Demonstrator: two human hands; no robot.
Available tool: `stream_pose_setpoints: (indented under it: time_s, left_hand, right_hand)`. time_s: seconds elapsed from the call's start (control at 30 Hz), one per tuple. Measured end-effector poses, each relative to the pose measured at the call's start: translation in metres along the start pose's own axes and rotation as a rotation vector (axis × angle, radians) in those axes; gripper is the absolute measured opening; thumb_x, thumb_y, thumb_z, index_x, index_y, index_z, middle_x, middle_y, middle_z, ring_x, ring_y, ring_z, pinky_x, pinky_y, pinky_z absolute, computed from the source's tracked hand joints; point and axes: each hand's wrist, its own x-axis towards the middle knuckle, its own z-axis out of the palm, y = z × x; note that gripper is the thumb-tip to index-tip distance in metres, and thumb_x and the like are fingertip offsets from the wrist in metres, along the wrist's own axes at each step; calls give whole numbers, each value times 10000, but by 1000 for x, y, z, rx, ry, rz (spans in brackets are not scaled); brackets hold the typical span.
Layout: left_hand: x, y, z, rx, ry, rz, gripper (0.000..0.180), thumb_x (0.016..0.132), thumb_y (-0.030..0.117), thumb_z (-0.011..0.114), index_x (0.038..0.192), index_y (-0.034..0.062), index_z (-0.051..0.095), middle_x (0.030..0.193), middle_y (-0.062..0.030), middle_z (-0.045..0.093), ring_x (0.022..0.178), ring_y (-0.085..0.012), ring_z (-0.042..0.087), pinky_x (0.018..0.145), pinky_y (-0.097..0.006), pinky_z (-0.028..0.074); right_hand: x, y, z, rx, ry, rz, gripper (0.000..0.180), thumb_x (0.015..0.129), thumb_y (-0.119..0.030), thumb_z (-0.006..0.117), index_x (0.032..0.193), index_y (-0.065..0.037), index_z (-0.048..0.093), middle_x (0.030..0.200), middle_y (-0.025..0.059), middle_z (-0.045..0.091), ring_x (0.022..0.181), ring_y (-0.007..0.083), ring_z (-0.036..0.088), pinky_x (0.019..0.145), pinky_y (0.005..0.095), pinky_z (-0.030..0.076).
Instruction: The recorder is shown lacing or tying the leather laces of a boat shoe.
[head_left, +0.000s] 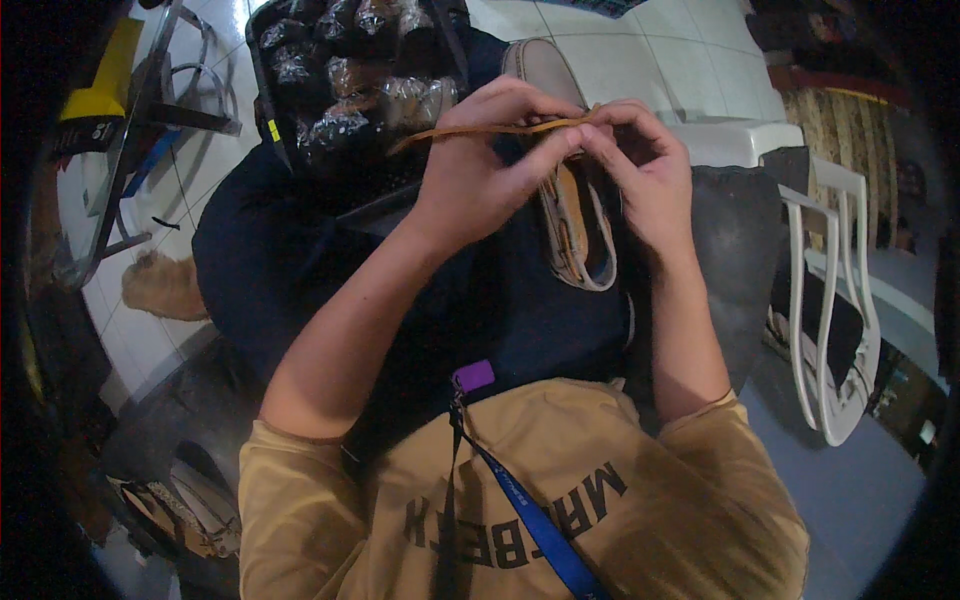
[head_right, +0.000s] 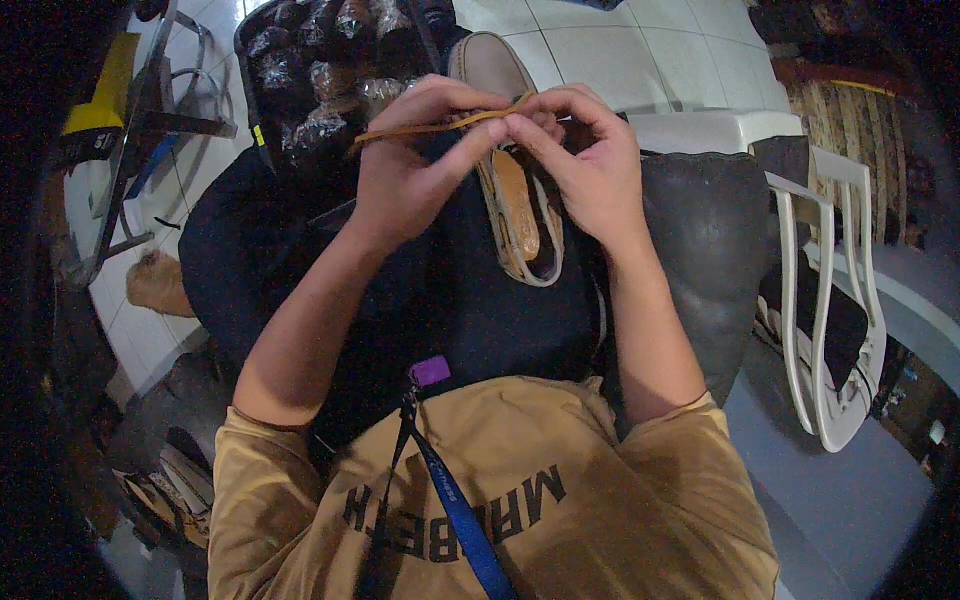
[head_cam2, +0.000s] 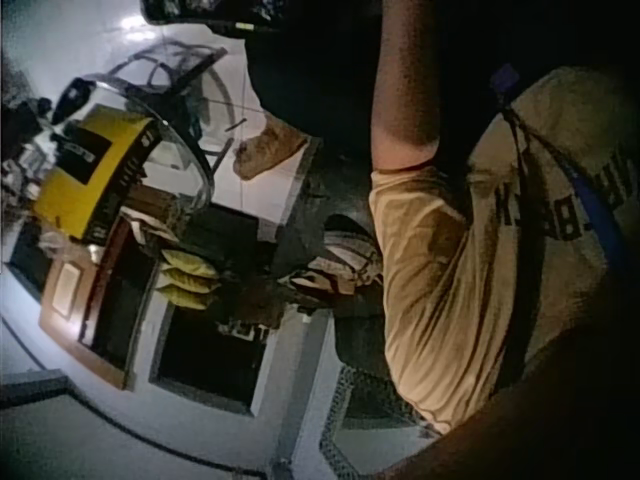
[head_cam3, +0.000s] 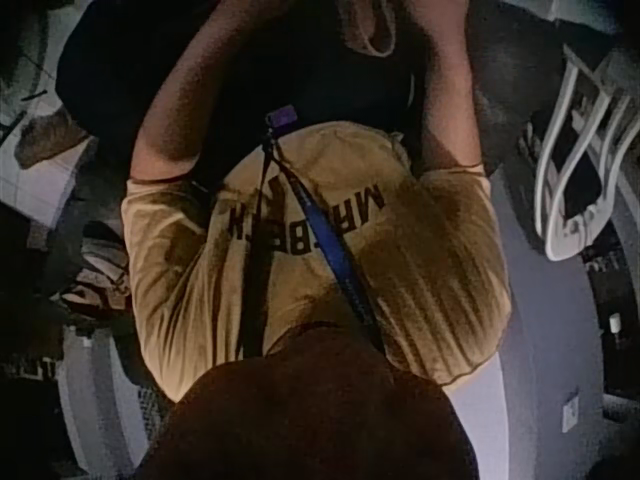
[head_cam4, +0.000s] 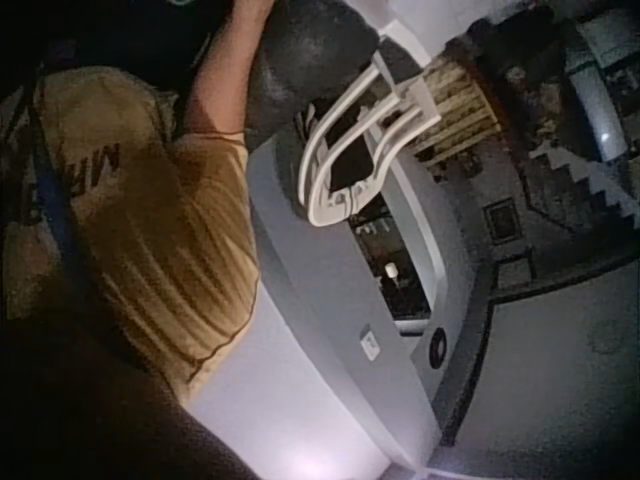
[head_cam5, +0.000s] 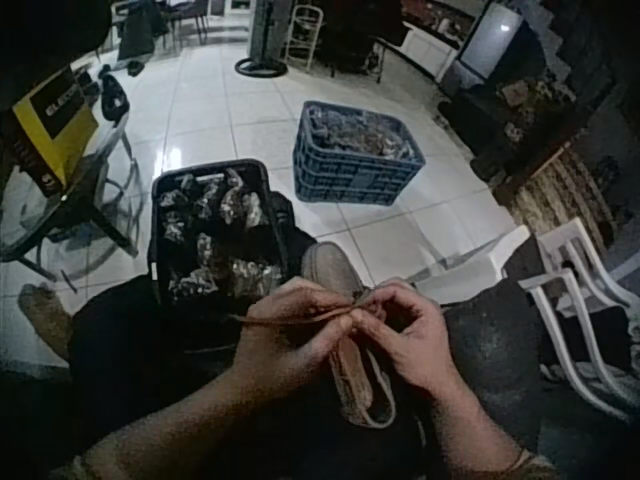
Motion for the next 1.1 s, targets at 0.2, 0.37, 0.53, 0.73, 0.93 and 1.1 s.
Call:
stream_pose_setpoints:
  time_s: [0.2, 0.37, 0.53, 0.73, 0.93, 1.1]
  left_hand:
    - [-3, -3, 0, -273, 49, -197, 144, 981, 66, 747, 1111, 10, 772, 1083, -54, 728, 1040, -139, 682, 963, -303, 530]
    - [-2, -1, -8, -256, -13, -187, 145, 982, 59, 745, 1112, -3, 765, 1104, -53, 722, 1064, -134, 678, 969, -296, 529]
    - [2, 0, -12, -238, -70, -179, 131, 983, 46, 741, 1103, -2, 761, 1113, -50, 711, 1085, -128, 669, 966, -286, 528]
    - [6, 7, -15, -322, -16, -187, 155, 979, 72, 755, 1114, -4, 762, 1128, -40, 714, 1090, -123, 675, 984, -285, 542]
    - [8, 14, -13, -371, -6, -227, 187, 972, 88, 769, 1140, 5, 772, 1116, -52, 761, 1062, -129, 703, 985, -287, 549]
    - [12, 16, -14, -399, 42, -231, 220, 990, 156, 769, 1159, 15, 765, 1121, -47, 770, 1052, -121, 705, 966, -285, 539]
  right_hand:
    - [1, -9, 8, 182, 10, 51, 150, 986, -115, 758, 1080, 2, 752, 1087, 37, 697, 1014, 125, 663, 931, 274, 506]
    - [6, -17, 18, 224, 70, 46, 177, 1006, -119, 731, 1121, 13, 756, 1204, 71, 730, 1079, 151, 682, 986, 292, 509]
    - [14, -16, 14, 341, 73, 87, 201, 1017, -132, 731, 1168, 1, 730, 1104, 69, 768, 1040, 137, 699, 966, 291, 530]
    - [10, -17, 9, 278, 80, -3, 204, 1015, -85, 732, 1184, 4, 658, 1036, 77, 771, 967, 107, 702, 886, 261, 544]
    - [6, -19, 8, 307, 74, -39, 197, 1012, -66, 734, 1169, 4, 637, 995, 70, 756, 940, 89, 679, 843, 241, 527]
    - [3, -12, 10, 352, 97, -45, 215, 1003, -53, 742, 1170, -7, 615, 988, 61, 751, 922, 88, 675, 833, 238, 526]
